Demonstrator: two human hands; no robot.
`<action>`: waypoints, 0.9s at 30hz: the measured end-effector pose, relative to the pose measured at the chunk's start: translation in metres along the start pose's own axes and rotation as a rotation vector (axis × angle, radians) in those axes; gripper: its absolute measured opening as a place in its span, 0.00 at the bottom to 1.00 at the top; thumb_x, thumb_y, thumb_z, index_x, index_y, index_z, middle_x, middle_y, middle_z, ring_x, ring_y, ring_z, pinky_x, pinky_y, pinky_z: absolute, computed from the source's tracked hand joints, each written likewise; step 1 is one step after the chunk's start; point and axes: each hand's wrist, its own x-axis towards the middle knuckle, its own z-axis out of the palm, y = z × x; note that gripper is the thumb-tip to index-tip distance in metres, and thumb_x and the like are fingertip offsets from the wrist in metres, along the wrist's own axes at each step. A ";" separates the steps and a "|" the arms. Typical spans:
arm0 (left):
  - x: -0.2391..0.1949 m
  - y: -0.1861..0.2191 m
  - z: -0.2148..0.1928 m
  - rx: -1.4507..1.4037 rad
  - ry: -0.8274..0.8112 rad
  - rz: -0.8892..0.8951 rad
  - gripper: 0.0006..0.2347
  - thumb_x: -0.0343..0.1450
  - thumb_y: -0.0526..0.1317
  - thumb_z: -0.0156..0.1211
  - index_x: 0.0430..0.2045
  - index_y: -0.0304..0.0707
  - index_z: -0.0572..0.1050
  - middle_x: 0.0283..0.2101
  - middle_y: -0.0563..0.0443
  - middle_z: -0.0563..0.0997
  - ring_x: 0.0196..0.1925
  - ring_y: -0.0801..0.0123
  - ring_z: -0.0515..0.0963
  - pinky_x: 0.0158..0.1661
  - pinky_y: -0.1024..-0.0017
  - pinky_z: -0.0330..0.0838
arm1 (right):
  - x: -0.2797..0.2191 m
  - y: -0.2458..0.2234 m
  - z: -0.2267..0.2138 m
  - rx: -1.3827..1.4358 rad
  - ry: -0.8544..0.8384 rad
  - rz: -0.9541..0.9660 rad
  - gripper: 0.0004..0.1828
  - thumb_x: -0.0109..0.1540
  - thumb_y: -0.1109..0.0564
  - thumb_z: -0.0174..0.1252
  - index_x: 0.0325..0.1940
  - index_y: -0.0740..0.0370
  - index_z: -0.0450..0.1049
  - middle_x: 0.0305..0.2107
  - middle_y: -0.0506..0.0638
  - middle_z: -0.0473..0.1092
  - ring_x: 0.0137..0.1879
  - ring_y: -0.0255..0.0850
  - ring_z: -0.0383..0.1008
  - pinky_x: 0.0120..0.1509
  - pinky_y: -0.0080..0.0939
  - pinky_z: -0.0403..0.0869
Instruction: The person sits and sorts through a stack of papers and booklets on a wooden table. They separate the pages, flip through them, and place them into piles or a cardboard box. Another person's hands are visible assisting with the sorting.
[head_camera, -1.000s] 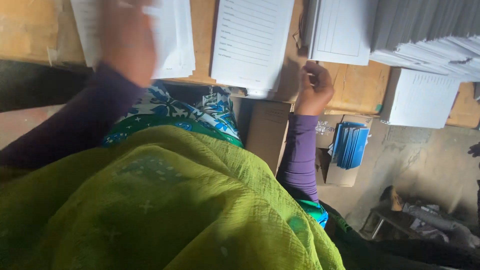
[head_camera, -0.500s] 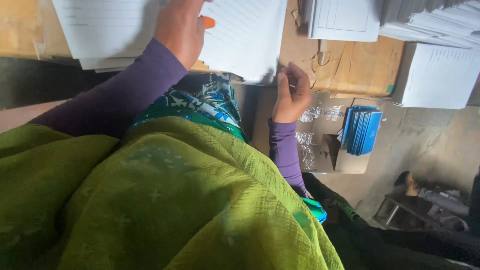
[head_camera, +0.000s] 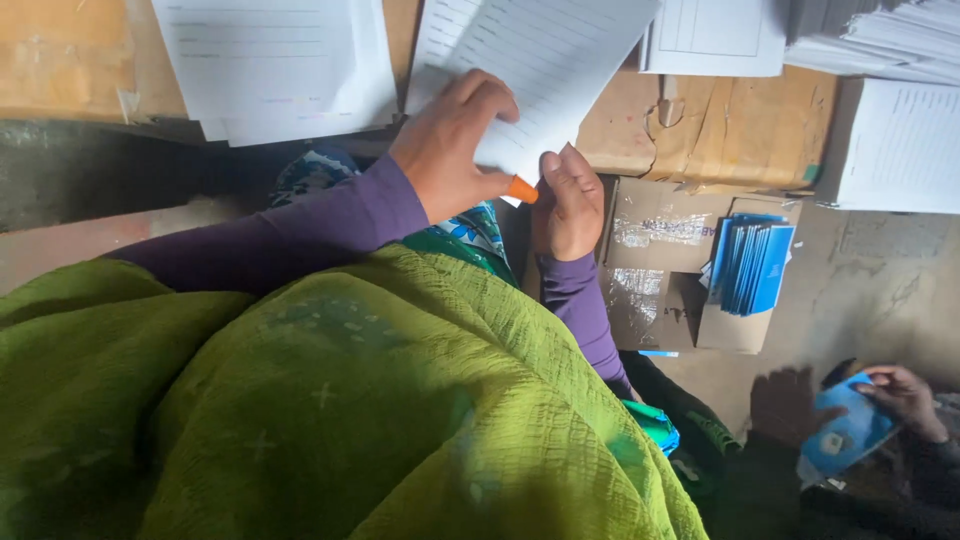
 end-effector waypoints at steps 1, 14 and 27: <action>-0.002 -0.005 0.002 0.006 0.000 -0.001 0.20 0.55 0.33 0.68 0.37 0.33 0.68 0.42 0.45 0.68 0.43 0.57 0.70 0.38 0.65 0.68 | 0.001 0.005 -0.006 0.005 -0.003 0.000 0.14 0.59 0.59 0.53 0.22 0.57 0.56 0.20 0.40 0.52 0.29 0.32 0.49 0.37 0.36 0.53; -0.008 -0.044 0.007 -0.372 0.054 -0.437 0.05 0.63 0.32 0.66 0.30 0.37 0.80 0.33 0.50 0.83 0.35 0.71 0.82 0.37 0.75 0.78 | -0.004 0.026 -0.003 0.034 0.118 0.030 0.16 0.64 0.48 0.52 0.37 0.65 0.71 0.29 0.52 0.67 0.37 0.41 0.67 0.46 0.40 0.65; -0.021 -0.050 -0.030 -0.751 0.038 -0.689 0.06 0.68 0.39 0.64 0.34 0.38 0.82 0.24 0.55 0.81 0.24 0.79 0.75 0.27 0.81 0.72 | -0.011 0.014 0.012 -0.304 -0.020 -0.272 0.44 0.65 0.65 0.61 0.76 0.58 0.41 0.74 0.52 0.42 0.70 0.46 0.64 0.75 0.46 0.69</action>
